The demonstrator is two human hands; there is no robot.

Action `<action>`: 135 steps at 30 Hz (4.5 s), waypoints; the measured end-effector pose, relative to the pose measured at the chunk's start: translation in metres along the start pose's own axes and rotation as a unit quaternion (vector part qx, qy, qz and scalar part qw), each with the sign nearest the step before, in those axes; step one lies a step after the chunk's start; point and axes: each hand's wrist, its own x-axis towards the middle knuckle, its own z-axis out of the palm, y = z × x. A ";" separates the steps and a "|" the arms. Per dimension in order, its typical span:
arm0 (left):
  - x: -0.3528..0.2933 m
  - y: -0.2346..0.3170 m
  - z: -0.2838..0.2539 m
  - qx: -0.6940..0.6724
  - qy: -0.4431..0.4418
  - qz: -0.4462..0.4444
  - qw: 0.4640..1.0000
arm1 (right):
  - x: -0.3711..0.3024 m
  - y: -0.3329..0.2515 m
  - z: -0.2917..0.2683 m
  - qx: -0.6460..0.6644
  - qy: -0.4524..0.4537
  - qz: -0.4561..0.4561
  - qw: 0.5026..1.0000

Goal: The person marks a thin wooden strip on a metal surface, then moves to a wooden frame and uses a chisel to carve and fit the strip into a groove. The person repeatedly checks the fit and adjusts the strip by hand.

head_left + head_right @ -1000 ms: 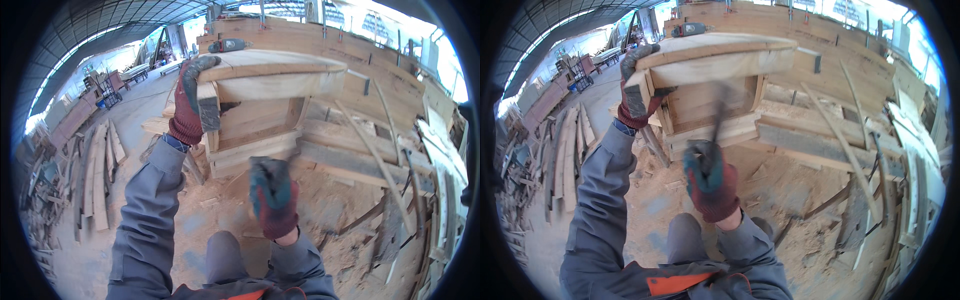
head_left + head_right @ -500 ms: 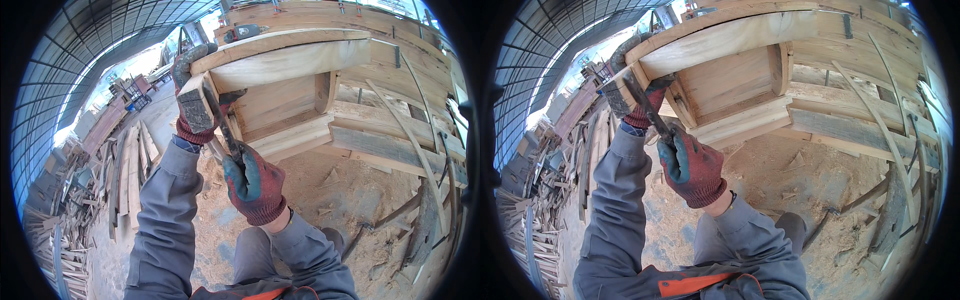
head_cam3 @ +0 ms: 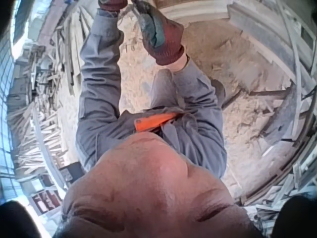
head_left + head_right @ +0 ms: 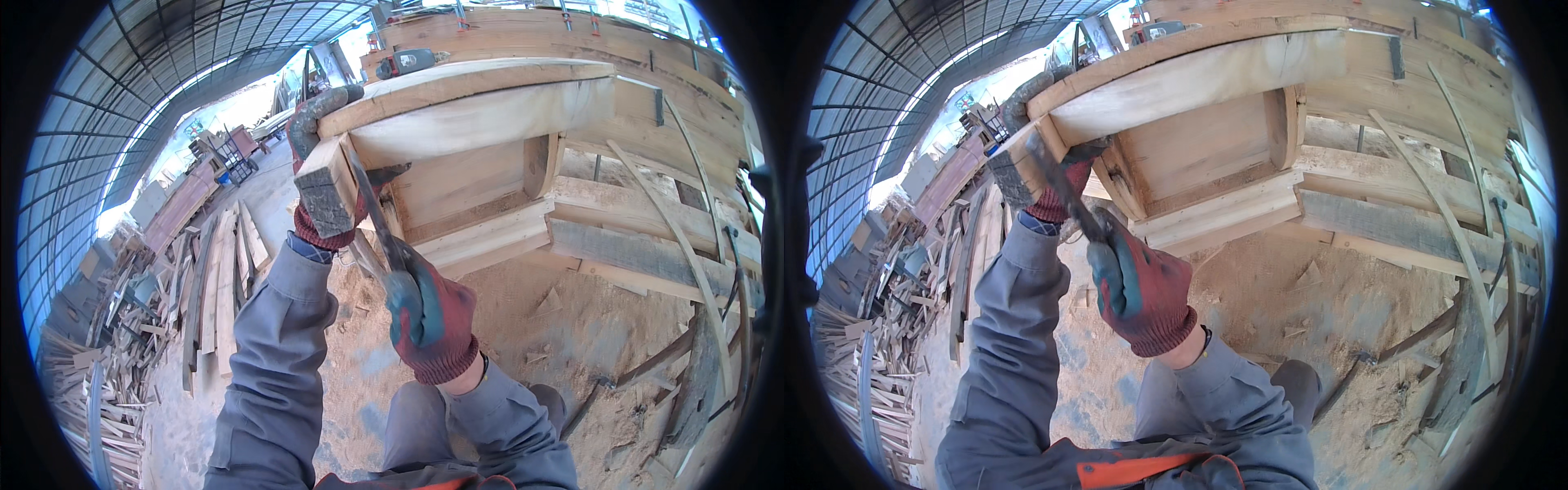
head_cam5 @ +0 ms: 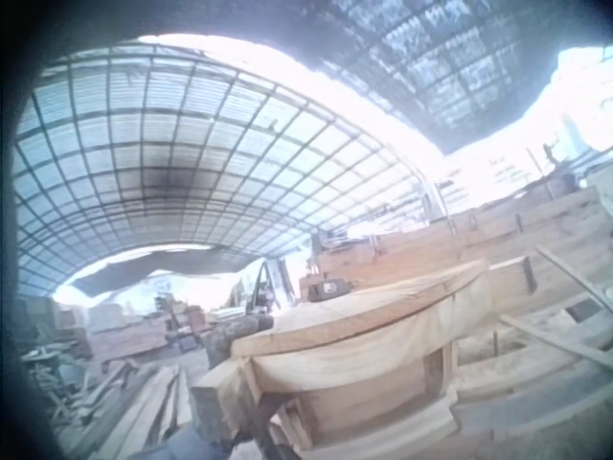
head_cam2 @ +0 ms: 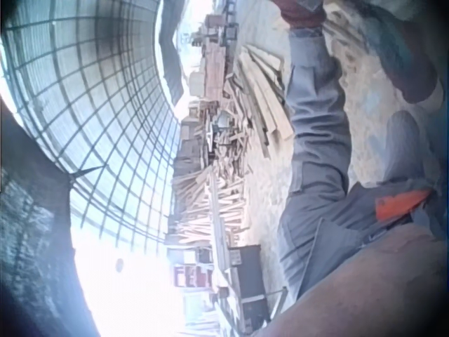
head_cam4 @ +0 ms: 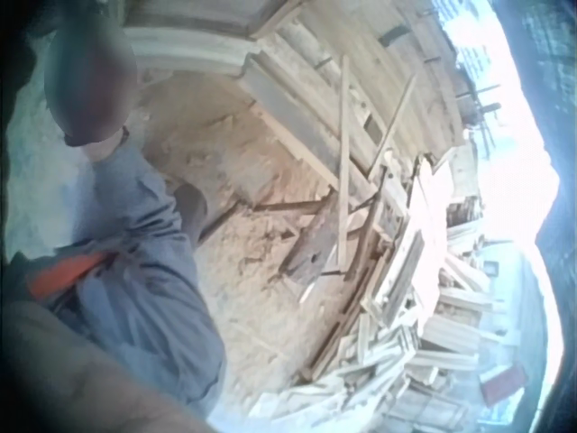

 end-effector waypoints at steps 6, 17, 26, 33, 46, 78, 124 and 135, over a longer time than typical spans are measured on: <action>0.014 0.046 -0.011 0.050 -0.055 0.115 0.991 | 0.003 -0.005 -0.001 -0.100 -0.045 0.051 0.993; 0.032 0.097 -0.011 -0.058 0.042 0.165 0.984 | 0.007 -0.005 -0.007 -0.030 -0.047 0.043 0.998; 0.017 0.012 -0.006 -0.081 -0.013 0.052 0.995 | 0.002 0.002 -0.005 -0.015 -0.051 0.039 0.998; 0.013 0.068 -0.012 0.003 -0.045 -0.006 0.999 | 0.006 -0.010 -0.009 -0.051 -0.060 0.062 0.995; 0.011 0.068 -0.011 -0.128 -0.011 -0.038 0.991 | 0.007 -0.006 -0.008 0.006 -0.045 0.010 0.999; 0.016 0.094 -0.020 0.008 -0.130 -0.025 0.991 | 0.016 -0.010 -0.013 -0.083 0.020 -0.080 0.993; 0.024 0.052 -0.015 0.133 -0.009 0.139 0.981 | 0.018 -0.016 -0.003 -0.142 -0.057 0.087 0.984; 0.025 0.089 -0.027 0.190 -0.051 0.138 0.971 | 0.018 -0.025 -0.002 -0.066 0.034 0.040 0.996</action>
